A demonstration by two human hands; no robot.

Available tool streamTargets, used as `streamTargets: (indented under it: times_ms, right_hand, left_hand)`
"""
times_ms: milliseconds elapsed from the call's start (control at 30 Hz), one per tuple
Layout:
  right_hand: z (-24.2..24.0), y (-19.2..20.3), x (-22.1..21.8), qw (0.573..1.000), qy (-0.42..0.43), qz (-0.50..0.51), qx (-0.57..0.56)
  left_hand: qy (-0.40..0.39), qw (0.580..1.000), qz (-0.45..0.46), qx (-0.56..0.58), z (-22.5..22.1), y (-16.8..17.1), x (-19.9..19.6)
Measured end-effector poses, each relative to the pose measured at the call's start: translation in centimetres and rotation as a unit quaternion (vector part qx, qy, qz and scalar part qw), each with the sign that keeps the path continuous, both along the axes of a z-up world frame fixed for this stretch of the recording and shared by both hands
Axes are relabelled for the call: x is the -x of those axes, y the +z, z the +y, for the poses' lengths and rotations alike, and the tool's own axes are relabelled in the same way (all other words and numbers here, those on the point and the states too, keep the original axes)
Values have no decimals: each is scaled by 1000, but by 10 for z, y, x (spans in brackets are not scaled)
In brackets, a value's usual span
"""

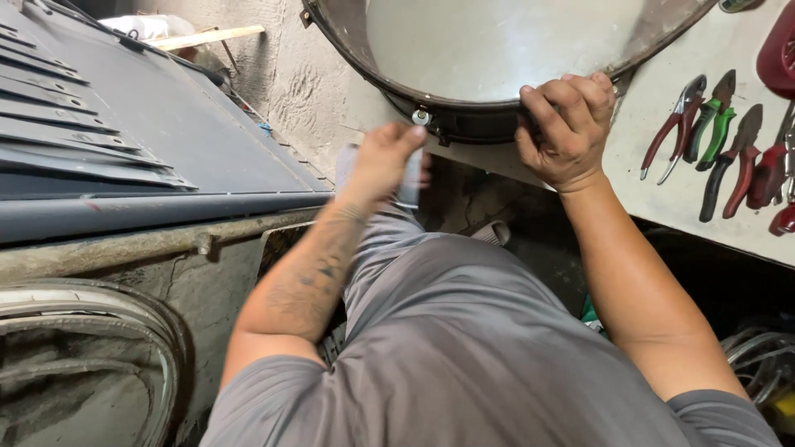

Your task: The person is using a wrench to adjust the tension bolts on a drum rim, rotating the drum to reach different sections.

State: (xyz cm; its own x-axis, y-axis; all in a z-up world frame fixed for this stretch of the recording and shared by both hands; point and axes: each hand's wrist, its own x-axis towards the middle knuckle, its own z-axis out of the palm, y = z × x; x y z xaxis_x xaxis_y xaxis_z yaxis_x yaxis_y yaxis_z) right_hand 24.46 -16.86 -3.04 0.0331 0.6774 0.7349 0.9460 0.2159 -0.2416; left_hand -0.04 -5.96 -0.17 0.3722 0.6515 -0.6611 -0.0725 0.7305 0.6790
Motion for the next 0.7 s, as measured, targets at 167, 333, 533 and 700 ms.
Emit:
streamTargets:
  times_ms: [167, 333, 533, 700]
  right_hand:
    - [0, -4, -1, 1000, -1, -2, -3]
    - [0, -2, -1, 1000, 3, -4, -8]
    - [2, -4, -3, 1000, 2, -4, -12]
    - [0, -3, -1, 1000, -3, -12, -1]
  left_hand:
    - [-326, 671, 357, -562, 48, 43, 21]
    - [-252, 647, 404, -595, 13, 46, 22]
    - [-90, 975, 130, -157, -21, 3, 6]
    - [9, 999, -13, -52, -40, -11, -16]
